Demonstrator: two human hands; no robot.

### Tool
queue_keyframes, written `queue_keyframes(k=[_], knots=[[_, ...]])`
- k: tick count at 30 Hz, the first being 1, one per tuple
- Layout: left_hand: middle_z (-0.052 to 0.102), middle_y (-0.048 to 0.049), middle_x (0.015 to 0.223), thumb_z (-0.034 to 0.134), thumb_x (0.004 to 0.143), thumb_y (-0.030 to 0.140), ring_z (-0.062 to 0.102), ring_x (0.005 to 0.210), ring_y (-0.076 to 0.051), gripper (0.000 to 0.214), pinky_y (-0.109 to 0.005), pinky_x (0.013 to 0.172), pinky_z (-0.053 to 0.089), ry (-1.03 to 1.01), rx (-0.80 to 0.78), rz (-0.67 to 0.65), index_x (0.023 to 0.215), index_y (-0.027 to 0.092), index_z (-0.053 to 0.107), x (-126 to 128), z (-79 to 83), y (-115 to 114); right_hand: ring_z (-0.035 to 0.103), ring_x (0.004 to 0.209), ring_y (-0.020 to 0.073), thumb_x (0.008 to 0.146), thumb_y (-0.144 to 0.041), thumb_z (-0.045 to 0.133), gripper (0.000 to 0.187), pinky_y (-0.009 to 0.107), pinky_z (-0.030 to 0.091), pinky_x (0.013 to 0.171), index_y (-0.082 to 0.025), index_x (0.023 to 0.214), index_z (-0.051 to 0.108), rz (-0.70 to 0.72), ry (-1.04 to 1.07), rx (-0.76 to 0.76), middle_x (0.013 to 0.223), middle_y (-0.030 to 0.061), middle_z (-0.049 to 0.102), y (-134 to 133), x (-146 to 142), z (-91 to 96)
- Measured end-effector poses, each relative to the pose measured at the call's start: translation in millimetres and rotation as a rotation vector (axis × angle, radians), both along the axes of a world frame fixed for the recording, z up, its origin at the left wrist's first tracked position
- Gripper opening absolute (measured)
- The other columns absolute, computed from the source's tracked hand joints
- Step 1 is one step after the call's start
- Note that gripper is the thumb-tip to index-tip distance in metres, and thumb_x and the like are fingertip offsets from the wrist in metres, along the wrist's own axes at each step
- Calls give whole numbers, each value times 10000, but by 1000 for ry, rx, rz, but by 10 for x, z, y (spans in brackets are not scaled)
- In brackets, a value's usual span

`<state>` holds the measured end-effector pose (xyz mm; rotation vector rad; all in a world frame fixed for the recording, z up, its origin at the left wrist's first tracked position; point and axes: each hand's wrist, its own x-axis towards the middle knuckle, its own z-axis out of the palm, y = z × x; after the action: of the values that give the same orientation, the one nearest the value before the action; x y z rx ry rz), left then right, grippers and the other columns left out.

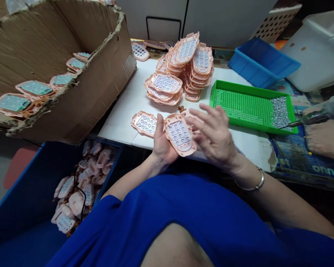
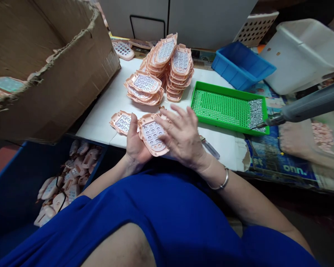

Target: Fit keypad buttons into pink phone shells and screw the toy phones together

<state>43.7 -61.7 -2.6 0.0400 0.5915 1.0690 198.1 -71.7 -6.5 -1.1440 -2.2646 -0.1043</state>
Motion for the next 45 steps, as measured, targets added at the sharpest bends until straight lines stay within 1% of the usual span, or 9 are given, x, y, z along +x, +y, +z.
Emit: queue_keyframes(k=[5, 11, 14, 20, 24, 27, 34, 40, 45], knots=[[758, -139, 1031, 181, 910, 745, 656, 1178, -324, 809, -506, 966, 544, 90, 26, 137, 1222, 160, 645, -269, 11, 68, 601, 1109, 294, 993, -425, 372, 441, 482, 430, 972, -169, 1244, 628, -188, -50, -125, 1185, 147, 684, 193, 235, 3], [764, -112, 941, 223, 901, 751, 681, 1119, -299, 776, -464, 953, 550, 144, 100, 198, 1158, 182, 684, -395, -35, 95, 491, 1199, 385, 882, -638, 486, 745, 592, 308, 1044, -77, 1372, 512, -211, -249, -99, 1157, 204, 673, 235, 132, -324], [758, -109, 887, 219, 912, 731, 686, 1109, -294, 753, -459, 955, 548, 171, 99, 190, 1100, 183, 701, -349, -58, 91, 511, 1133, 367, 859, -634, 506, 760, 616, 266, 1070, -94, 1394, 493, -195, -277, -70, 1051, 179, 687, 276, 114, -393], [757, -126, 958, 272, 872, 771, 667, 1145, -321, 746, -495, 973, 531, 181, 110, 212, 1050, 182, 693, -294, -117, 95, 538, 1042, 333, 882, -652, 480, 699, 610, 276, 1070, -183, 1399, 512, -240, -129, -3, 1036, 139, 642, 293, 200, -244], [753, -125, 980, 246, 874, 775, 653, 1173, -317, 755, -491, 1006, 508, 191, 114, 244, 1022, 182, 689, -198, -135, 111, 545, 1016, 321, 906, -660, 455, 698, 541, 399, 955, -218, 1446, 470, -246, 25, -34, 1082, 136, 603, 191, 125, -30], [739, -128, 1091, 233, 864, 799, 617, 1229, -312, 801, -471, 1033, 488, 149, 150, 263, 1117, 181, 675, -36, -117, 129, 554, 1016, 292, 923, -656, 441, 698, 476, 444, 899, -238, 1482, 422, -175, 78, -25, 1111, 121, 588, 111, -20, 39], [713, -96, 1197, 206, 889, 779, 559, 1308, -281, 807, -386, 1064, 475, 73, 186, 229, 1229, 185, 634, 222, -47, 121, 540, 1020, 274, 922, -649, 450, 705, 448, 452, 902, -251, 1503, 407, -123, 69, -26, 1104, 106, 567, 80, -252, -58], [724, -103, 1131, 162, 972, 636, 545, 1325, -251, 708, -353, 1070, 482, 69, 181, 266, 1105, 152, 661, 240, -67, 94, 531, 1021, 273, 925, -645, 445, 677, 443, 436, 908, -232, 1462, 469, -139, 56, 6, 1101, 113, 579, 95, -269, -125], [732, -105, 1104, 242, 934, 686, 538, 1329, -273, 669, -381, 1097, 463, 66, 236, 214, 945, 188, 688, 229, -96, 45, 530, 1058, 282, 921, -631, 470, 664, 476, 430, 952, -262, 1474, 457, -111, 57, -21, 1115, 109, 586, 111, -257, -182]])
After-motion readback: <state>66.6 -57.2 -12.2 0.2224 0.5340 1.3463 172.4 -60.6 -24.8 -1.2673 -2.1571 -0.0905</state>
